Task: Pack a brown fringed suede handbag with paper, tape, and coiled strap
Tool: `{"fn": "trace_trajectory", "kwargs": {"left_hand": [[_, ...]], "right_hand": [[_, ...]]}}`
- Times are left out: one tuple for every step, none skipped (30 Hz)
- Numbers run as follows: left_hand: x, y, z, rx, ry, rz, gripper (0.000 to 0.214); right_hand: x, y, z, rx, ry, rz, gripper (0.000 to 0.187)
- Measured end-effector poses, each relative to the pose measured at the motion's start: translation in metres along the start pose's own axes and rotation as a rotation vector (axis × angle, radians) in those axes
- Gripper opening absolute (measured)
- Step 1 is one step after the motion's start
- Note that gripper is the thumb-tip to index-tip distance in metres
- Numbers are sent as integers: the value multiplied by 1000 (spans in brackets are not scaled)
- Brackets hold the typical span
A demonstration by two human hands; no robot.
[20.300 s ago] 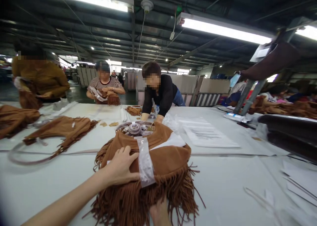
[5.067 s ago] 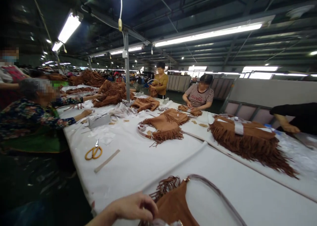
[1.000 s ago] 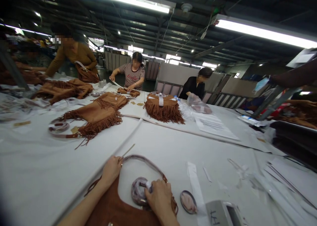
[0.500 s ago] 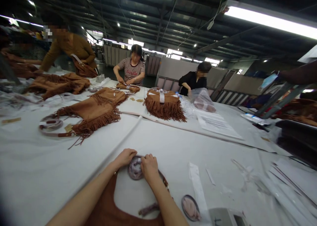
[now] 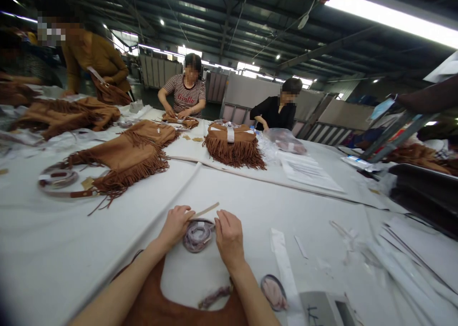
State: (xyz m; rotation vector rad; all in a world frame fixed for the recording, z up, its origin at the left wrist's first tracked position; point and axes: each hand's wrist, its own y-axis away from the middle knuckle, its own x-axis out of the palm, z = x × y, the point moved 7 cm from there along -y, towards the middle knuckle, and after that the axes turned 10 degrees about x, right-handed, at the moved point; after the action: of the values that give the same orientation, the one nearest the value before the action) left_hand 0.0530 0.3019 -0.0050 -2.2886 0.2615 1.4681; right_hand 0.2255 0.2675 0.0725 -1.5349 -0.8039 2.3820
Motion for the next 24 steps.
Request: {"fn": "trace_trajectory", "kwargs": {"left_hand": [[-5, 1, -6, 44, -14, 1, 29], [-9, 1, -11, 88, -27, 5, 29], [-12, 2, -17, 128, -38, 11, 30], [-15, 3, -21, 159, -49, 16, 29], [-17, 4, -25, 183, -59, 20, 29], [-19, 5, -28, 202, -67, 23, 29], [-20, 5, -31, 217, -73, 26, 29], [-20, 5, -35, 236, -79, 29, 30], [-20, 5, -39, 260, -83, 33, 30], [-20, 4, -43, 287, -86, 39, 29], [-20, 4, -48, 320, -87, 46, 28], [-19, 4, -53, 354, -87, 53, 28], [-18, 4, -57, 388, -88, 59, 28], [-16, 4, -62, 418, -89, 66, 28], [-14, 4, -65, 444, -88, 77, 29], [-12, 4, -68, 469, -87, 89, 29], [-10, 5, -70, 493, -82, 106, 28], [-8, 6, -71, 512, -72, 121, 26], [-7, 5, -71, 522, -54, 131, 25], [-7, 4, -69, 514, -33, 130, 27], [-9, 1, -66, 489, -14, 125, 30], [-12, -3, -60, 453, -2, 121, 34], [-15, -8, -55, 417, 4, 122, 36], [-18, -13, -50, 393, 4, 133, 37]], "right_hand": [[-10, -2, 8, -65, 16, -33, 31], [-17, -4, 16, -129, 39, -40, 32], [-20, -5, 22, -181, 66, -15, 33], [-20, -5, 25, -212, 90, 37, 34], [-18, -4, 26, -223, 104, 95, 35], [-14, -2, 26, -218, 112, 153, 36], [-10, 1, 25, -202, 114, 207, 37], [-5, 4, 24, -175, 113, 257, 37], [1, 8, 23, -135, 109, 312, 35], [6, 12, 21, -87, 102, 367, 29], [11, 16, 20, -41, 95, 419, 22], [15, 20, 20, -6, 90, 460, 16], [18, 24, 20, 23, 79, 490, 15], [21, 27, 20, 51, 59, 515, 18], [23, 30, 19, 87, 29, 538, 22], [24, 33, 17, 138, -9, 562, 25], [26, 37, 12, 205, -53, 592, 26], [27, 41, 7, 279, -92, 623, 27], [26, 46, 0, 348, -119, 649, 27], [25, 51, -6, 400, -131, 667, 26], [21, 55, -12, 440, -136, 671, 25], [15, 59, -19, 475, -144, 659, 25], [8, 63, -26, 513, -165, 632, 26], [1, 66, -33, 556, -213, 597, 26]]}}
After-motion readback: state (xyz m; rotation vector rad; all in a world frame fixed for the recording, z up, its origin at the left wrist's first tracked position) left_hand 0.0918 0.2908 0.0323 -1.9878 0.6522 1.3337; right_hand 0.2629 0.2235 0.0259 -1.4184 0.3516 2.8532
